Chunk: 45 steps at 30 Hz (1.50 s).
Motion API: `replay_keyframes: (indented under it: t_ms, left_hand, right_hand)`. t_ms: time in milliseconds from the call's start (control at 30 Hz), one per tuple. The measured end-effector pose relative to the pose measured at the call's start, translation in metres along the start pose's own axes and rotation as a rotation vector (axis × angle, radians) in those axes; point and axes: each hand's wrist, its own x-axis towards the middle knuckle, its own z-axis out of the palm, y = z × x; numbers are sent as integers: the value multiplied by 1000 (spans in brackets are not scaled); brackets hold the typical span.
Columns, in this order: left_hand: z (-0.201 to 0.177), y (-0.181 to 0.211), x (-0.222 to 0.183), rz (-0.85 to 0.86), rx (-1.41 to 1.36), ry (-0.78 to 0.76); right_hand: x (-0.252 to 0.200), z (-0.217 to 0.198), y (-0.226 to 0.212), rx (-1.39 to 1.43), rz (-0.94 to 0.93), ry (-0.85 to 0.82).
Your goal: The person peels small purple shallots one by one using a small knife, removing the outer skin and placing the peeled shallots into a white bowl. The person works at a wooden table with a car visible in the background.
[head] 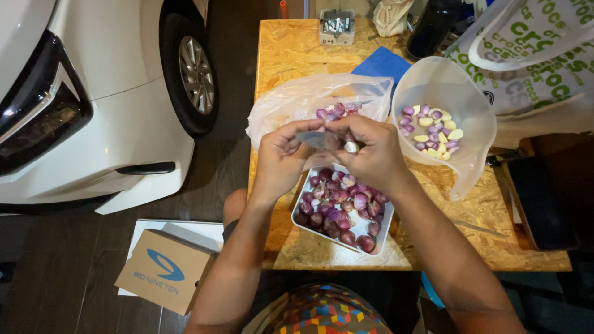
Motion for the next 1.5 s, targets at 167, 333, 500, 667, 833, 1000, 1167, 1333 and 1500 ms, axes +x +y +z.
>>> replay_keyframes:
  t_ms: [167,333,500,667,833,1000,1167,1333,1500]
  left_hand:
    - [-1,4,0,-22,-226,-53]
    - [3,8,0,-77,-241,-24]
    - [3,4,1,-38,-241,6]
    - [1,2,-1,-5,-240,42]
    - [8,4,-8,52,-203,54]
    - [20,6,-9,108,-167,108]
    - [26,10,-12,115,-172,124]
    - [32,15,-14,138,-216,121]
    - [34,18,-11,140,-241,112]
  right_hand:
    - [5,-6,-5,-82,2,4]
    - [6,-9,-6,-43,-51,-26]
    - [6,-8,-1,7,-62,-26]
    - [2,-8,3,146,-1,-32]
    - [-1,-6,4,321,97,-34]
    - [-6,-3,8,408,54,6]
    - [-10,2,13,398,126,84]
    - [-14,5,13,413,174,135]
    - [-12,2,11,351,-24,169]
